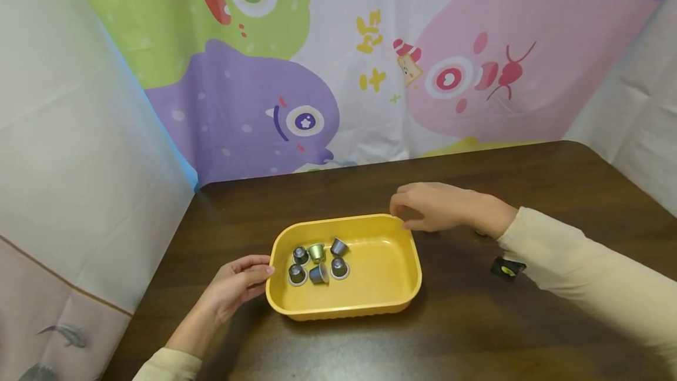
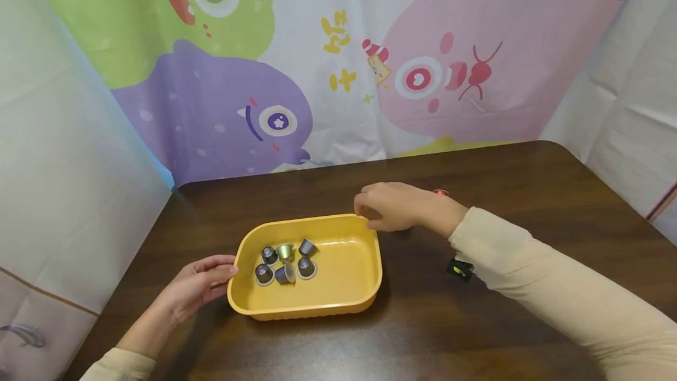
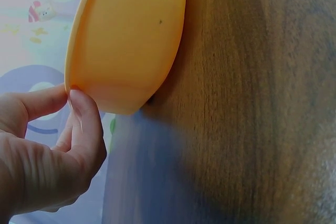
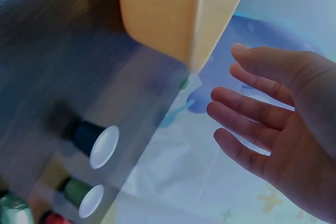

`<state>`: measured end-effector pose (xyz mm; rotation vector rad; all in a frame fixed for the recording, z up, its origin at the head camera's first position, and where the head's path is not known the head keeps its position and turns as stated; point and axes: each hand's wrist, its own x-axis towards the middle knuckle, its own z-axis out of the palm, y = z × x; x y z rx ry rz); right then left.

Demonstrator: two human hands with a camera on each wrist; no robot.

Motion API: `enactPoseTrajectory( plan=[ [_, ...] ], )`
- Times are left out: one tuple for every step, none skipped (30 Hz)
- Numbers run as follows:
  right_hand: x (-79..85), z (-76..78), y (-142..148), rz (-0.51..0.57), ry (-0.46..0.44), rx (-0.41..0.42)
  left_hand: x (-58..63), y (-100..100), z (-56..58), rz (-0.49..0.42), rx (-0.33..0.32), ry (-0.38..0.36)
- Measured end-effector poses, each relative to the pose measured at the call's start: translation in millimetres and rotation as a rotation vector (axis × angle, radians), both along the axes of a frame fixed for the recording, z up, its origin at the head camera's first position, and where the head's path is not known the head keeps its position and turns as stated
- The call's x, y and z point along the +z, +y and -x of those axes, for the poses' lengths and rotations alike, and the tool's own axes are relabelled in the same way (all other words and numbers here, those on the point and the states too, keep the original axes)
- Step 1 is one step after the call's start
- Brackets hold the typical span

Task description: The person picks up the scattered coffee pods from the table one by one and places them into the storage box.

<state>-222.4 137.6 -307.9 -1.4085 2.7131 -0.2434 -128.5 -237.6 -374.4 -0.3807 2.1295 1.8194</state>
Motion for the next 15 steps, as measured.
enactPoseTrajectory(
  plan=[
    [-0.9, 0.3, 3, 0.009, -0.001, -0.006, 0.3, 0, -0.2, 0.002, 0.001, -0.001],
    [-1.7, 0.6, 6, 0.016, -0.002, -0.017, 0.5, 0, -0.3, 0.005, 0.003, -0.001],
    [-2.2, 0.6, 8, 0.025, -0.001, -0.023, 0.7, 0, -0.5, 0.008, 0.005, -0.001],
    [-2.8, 0.7, 11, 0.031, 0.002, -0.031, 0.9, 1, -0.5, 0.009, 0.006, -0.001],
    [-4.0, 1.1, 13, 0.034, 0.009, -0.041, 1.0, 1, -0.5, 0.011, 0.007, -0.001],
    [-4.8, 1.2, 16, 0.038, 0.013, -0.051, 1.0, 1, -0.5, 0.012, 0.009, 0.000],
    [-5.7, 1.2, 19, 0.042, 0.016, -0.061, 1.0, 1, -0.4, 0.013, 0.010, 0.001],
    [-6.8, 1.3, 21, 0.044, 0.023, -0.072, 1.0, 1, -0.3, 0.012, 0.010, 0.002],
    [-8.3, 1.6, 24, 0.049, 0.032, -0.078, 0.9, 0, -0.3, 0.011, 0.009, 0.002],
    [-10.1, 1.8, 27, 0.053, 0.040, -0.086, 0.8, 0, -0.2, 0.008, 0.010, 0.003],
    [-11.9, 2.0, 30, 0.060, 0.047, -0.090, 0.7, 0, -0.3, 0.006, 0.011, 0.003],
    [-13.5, 1.7, 33, 0.070, 0.053, -0.092, 0.4, 1, -0.3, 0.004, 0.013, 0.003],
    [-15.7, 1.6, 36, 0.078, 0.064, -0.094, 0.2, 1, -0.4, 0.004, 0.014, 0.004],
    [-17.9, 1.4, 39, 0.086, 0.072, -0.097, 0.1, 1, -0.6, 0.004, 0.015, 0.004],
    [-20.1, 1.0, 42, 0.097, 0.083, -0.097, -0.1, 1, -0.8, 0.005, 0.016, 0.004]
  ],
)
